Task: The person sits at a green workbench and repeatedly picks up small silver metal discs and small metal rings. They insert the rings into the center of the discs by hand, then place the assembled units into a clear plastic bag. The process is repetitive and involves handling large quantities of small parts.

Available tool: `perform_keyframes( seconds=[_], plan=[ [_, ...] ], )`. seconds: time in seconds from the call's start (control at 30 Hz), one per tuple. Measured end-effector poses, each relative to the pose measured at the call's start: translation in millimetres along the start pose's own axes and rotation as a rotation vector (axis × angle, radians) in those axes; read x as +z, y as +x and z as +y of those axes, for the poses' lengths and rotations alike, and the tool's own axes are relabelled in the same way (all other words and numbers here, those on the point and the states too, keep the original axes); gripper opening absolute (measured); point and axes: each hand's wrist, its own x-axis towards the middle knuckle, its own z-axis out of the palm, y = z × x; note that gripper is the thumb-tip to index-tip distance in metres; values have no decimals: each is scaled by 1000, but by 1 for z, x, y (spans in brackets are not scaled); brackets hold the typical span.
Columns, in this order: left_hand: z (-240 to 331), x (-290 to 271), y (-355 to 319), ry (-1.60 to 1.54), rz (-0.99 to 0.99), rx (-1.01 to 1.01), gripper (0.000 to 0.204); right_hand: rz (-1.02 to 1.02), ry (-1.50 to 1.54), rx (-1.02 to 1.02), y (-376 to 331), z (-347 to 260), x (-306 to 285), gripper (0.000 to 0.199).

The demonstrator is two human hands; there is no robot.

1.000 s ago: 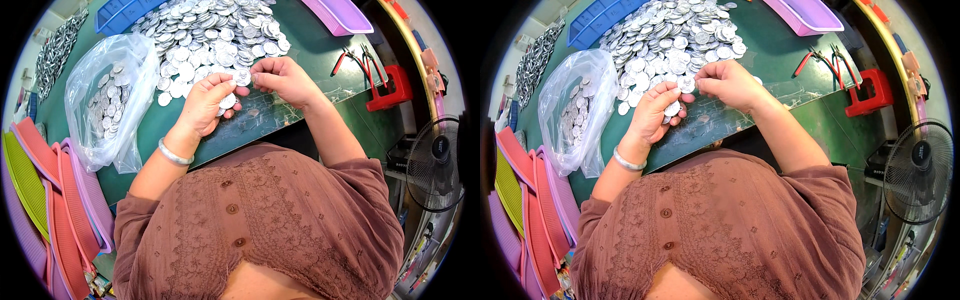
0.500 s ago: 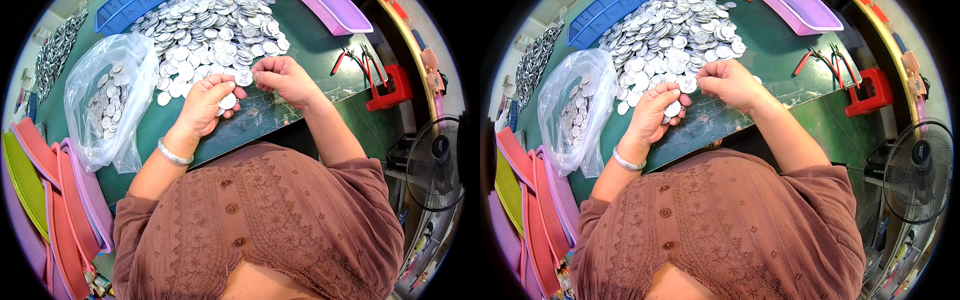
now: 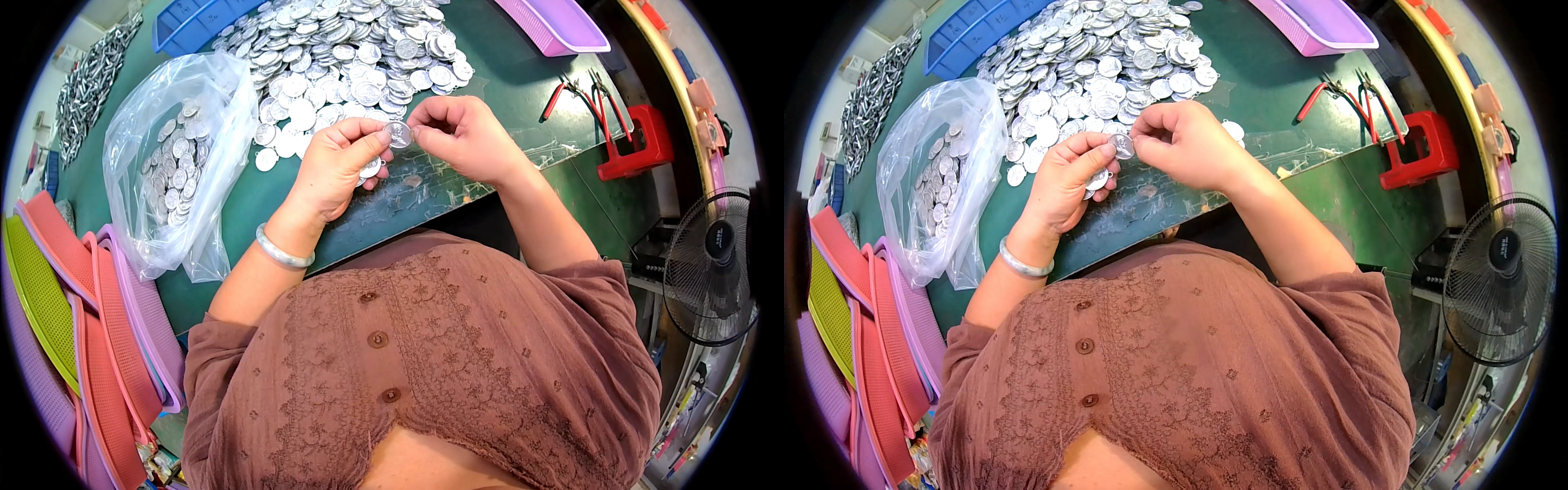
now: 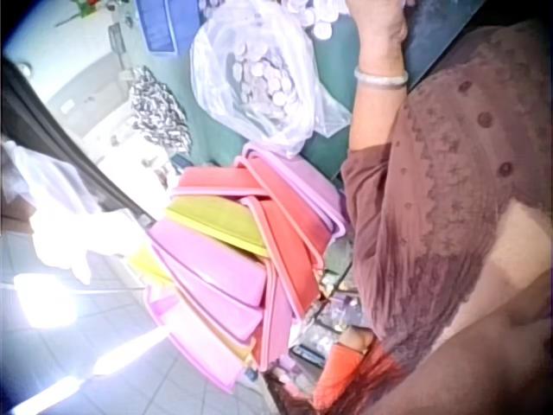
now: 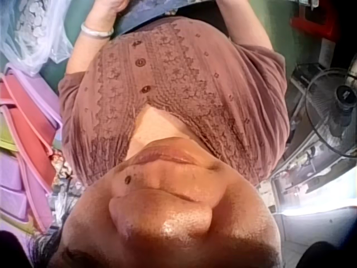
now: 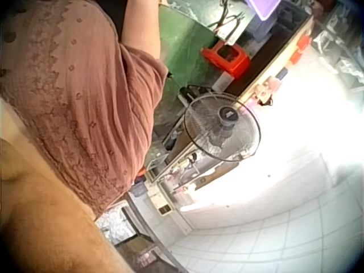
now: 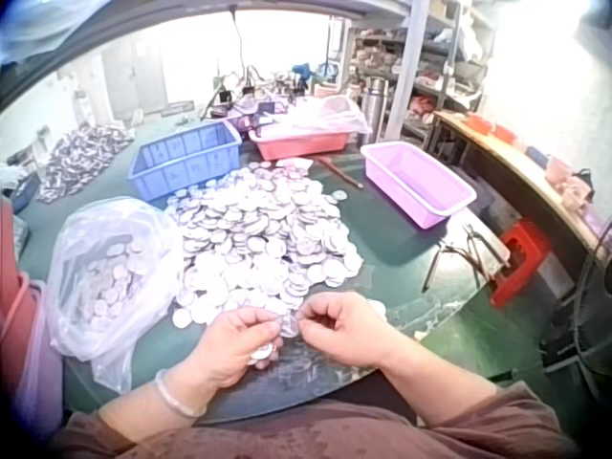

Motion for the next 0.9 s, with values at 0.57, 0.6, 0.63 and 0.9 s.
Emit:
perform_keyframes(
  seconds=[0.57,0.6,0.63,0.9],
  plan=[
    [1,6,-3,383,62,198,15,125,-529,-346,-2,-2,11,8],
    [1,6,-3,374,61,194,15,136,-535,-367,-3,-2,11,8],
    [1,6,-3,371,61,193,15,146,-541,-387,-3,-2,11,7],
    [1,6,-4,374,27,229,14,233,-647,-575,-5,-1,12,7]
  ],
)
